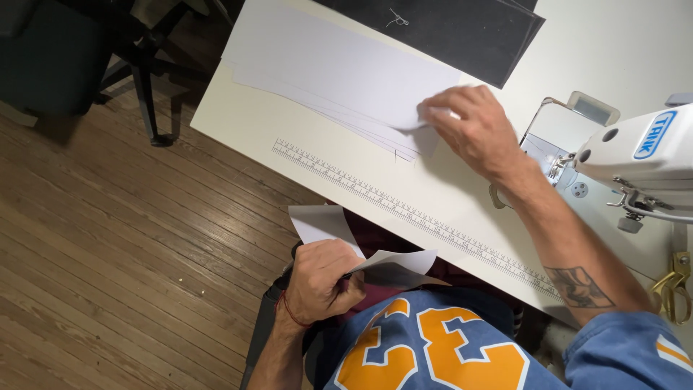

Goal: Preparing and aligning leather pieces for sewing using scissors and manual manipulation

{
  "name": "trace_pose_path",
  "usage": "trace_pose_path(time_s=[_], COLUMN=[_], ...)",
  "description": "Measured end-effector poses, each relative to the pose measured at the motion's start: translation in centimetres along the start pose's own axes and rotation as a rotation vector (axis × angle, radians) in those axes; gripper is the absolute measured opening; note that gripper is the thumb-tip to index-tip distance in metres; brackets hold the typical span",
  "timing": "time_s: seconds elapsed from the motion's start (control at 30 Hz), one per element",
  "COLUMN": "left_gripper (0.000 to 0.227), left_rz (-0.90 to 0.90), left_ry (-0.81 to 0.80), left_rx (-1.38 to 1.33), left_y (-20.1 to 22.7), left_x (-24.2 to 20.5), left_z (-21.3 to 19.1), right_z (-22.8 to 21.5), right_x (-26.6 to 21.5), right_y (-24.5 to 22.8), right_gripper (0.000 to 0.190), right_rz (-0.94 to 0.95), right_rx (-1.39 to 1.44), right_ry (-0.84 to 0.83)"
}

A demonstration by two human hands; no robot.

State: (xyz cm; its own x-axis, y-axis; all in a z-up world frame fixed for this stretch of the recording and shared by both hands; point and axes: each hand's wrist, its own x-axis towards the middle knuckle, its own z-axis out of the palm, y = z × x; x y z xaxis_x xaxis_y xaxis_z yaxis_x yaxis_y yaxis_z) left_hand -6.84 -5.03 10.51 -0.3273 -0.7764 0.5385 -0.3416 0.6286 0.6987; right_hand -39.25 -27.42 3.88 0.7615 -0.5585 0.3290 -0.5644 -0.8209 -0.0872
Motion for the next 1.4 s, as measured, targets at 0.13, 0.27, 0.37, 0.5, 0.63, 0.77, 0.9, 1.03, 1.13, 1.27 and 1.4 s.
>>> trace_pose_path(time_s=[0.13,0.27,0.37,0.5,0.63,0.77,0.9,1.03,1.13,1.27,1.4], left_gripper=[0.014,0.021,0.018,0.024,0.024,0.013,0.019,0.020,0.021,0.014,0.013], left_rz=[-0.012,-0.018,-0.014,-0.026,-0.016,-0.013,-0.013,-0.011,-0.007,0.005,0.010], left_ry=[-0.002,0.001,0.007,-0.007,-0.013,0.002,-0.008,-0.002,0.003,0.001,0.010], left_rx=[0.006,-0.006,0.004,-0.002,-0.004,0.008,0.006,0.009,0.009,0.010,0.026], left_y=[-0.1,0.1,-0.2,-0.2,-0.2,-0.2,-0.1,0.0,0.2,0.6,0.6], left_x=[-0.1,-0.1,-0.2,-0.2,-0.3,-0.4,-0.5,-0.7,-0.4,-0.2,-0.4], left_z=[-0.2,-0.3,-0.3,-0.2,-0.2,-0.2,-0.3,-0.3,-0.2,-0.2,-0.3], right_z=[-0.2,2.5,0.4,-0.9,-0.4,-0.6,-0.2,0.1,0.1,0.3,-0.9], right_x=[1.0,0.3,0.1,0.4,0.6,1.0,1.0,1.2,1.7,1.9,1.9], right_y=[-0.9,-0.4,-2.3,-2.3,-1.8,-1.5,-1.1,-2.1,-2.5,-2.6,-1.9], right_gripper=[0.008,0.038,0.066,0.060,0.047,0.030,0.023,0.047,0.056,0.029,0.027], right_rz=[0.163,0.332,0.297,0.110,-0.042,-0.109,-0.121,-0.040,-0.016,-0.084,-0.068], right_rx=[0.083,0.319,0.461,0.360,0.080,0.029,-0.008,-0.022,-0.064,-0.161,-0.065], right_ry=[0.322,0.243,-0.119,-0.112,-0.110,-0.105,-0.126,-0.201,-0.240,-0.165,-0.216])
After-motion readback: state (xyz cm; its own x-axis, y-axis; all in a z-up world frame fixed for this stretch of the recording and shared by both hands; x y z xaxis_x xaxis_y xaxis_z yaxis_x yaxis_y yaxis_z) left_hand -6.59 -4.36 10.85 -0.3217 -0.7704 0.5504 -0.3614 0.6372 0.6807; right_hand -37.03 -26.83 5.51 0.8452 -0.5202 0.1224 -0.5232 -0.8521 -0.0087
